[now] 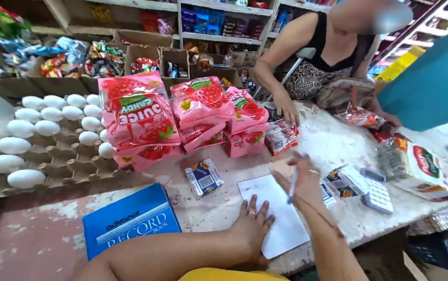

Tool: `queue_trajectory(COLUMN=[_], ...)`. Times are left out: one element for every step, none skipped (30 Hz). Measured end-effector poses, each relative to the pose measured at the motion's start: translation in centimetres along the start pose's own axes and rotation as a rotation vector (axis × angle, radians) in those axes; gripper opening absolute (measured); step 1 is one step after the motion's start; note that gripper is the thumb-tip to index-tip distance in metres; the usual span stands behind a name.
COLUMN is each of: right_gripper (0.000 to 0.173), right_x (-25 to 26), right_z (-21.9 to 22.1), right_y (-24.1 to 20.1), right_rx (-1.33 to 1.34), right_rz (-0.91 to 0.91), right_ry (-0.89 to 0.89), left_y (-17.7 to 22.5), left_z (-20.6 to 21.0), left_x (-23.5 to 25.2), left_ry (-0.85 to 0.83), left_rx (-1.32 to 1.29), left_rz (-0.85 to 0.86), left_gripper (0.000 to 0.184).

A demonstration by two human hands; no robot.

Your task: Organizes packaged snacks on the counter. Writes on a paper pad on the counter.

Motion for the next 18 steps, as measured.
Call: queue_trajectory(right_gripper=[0.067,0.073,0.076,0.077,0.075,0.071,0.069,0.068,0.069,0.070,0.070,0.069,0.064,0.058,0.051,0.048,0.050,0.055], right_x=[-0.7,-1.4,-2.1,-2.8,-3.5,-4.0,-4.3,-4.4,-4.1,-3.8,-3.4,-2.9,-2.4,-1.7,-1.0,-0.2,0.5,1.1], right_z=[-0.7,-0.7,-0.2,0.5,1.0,1.2,1.2,0.9,0.4,-0.1,-0.4,-0.4,-0.1,0.7,1.7,3.0,4.5,5.7], right_y=[3.1,6.0,8.2,9.7,10.4,10.6,10.4,9.7,8.4,6.2,3.5,0.2,-3.3,-6.9,-10.3,-13.2,-15.5,-16.8], right_rx=[-0.063,-0.111,-0.136,-0.160,-0.172,-0.153,-0.101,-0.024,0.060,0.140,0.213,0.274,0.297,0.297,0.286,0.249,0.194,0.131], right_rz=[0.114,0.204,0.258,0.274,0.252,0.221,0.191,0.154,0.110,0.054,-0.013,-0.100,-0.215,-0.334,-0.437,-0.493,-0.500,-0.481], right_ry=[-0.060,-0.124,-0.180,-0.201,-0.165,-0.111,-0.066,-0.015,0.035,0.090,0.132,0.165,0.186,0.186,0.152,0.073,-0.067,-0.232], left_y=[0.0,0.0,-0.1,-0.1,0.0,0.1,0.2,0.2,0.1,0.1,0.2,0.2,0.4,0.6,0.8,1.1,1.2,0.6], left_z=[0.0,0.1,0.2,0.2,0.2,0.2,0.2,0.1,0.0,-0.2,-0.2,-0.2,-0.2,-0.4,-0.7,-1.2,-1.9,-2.4], left_x=[0.1,0.1,0.1,0.2,0.2,0.3,0.3,0.4,0.4,0.4,0.3,0.2,0.0,-0.4,-0.9,-1.5,-1.7,-1.1], left_ry=[0.003,-0.001,-0.005,-0.008,-0.014,-0.022,-0.028,-0.029,-0.027,-0.031,-0.037,-0.048,-0.052,-0.047,-0.041,-0.052,-0.037,0.042], left_rx=[-0.006,-0.010,-0.008,-0.008,-0.003,0.005,0.010,0.014,0.018,0.026,0.029,0.027,0.015,-0.004,-0.020,-0.030,-0.059,-0.090], left_rz=[0.002,0.003,0.003,0.003,0.000,-0.005,-0.010,-0.014,-0.019,-0.027,-0.034,-0.034,-0.026,-0.018,-0.021,-0.047,-0.091,-0.136], left_gripper=[0.116,0.116,0.115,0.115,0.115,0.115,0.115,0.115,0.116,0.117,0.117,0.116,0.111,0.102,0.091,0.082,0.080,0.086])
Point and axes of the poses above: each hand's wrist, its own x-axis towards the middle knuckle, its own z-axis out of the palm, y = z × x, the point moved 6 cm from there along x, towards the middle knuckle, and after that the axes turned 11 degrees about -y, right-handed, at the moved point
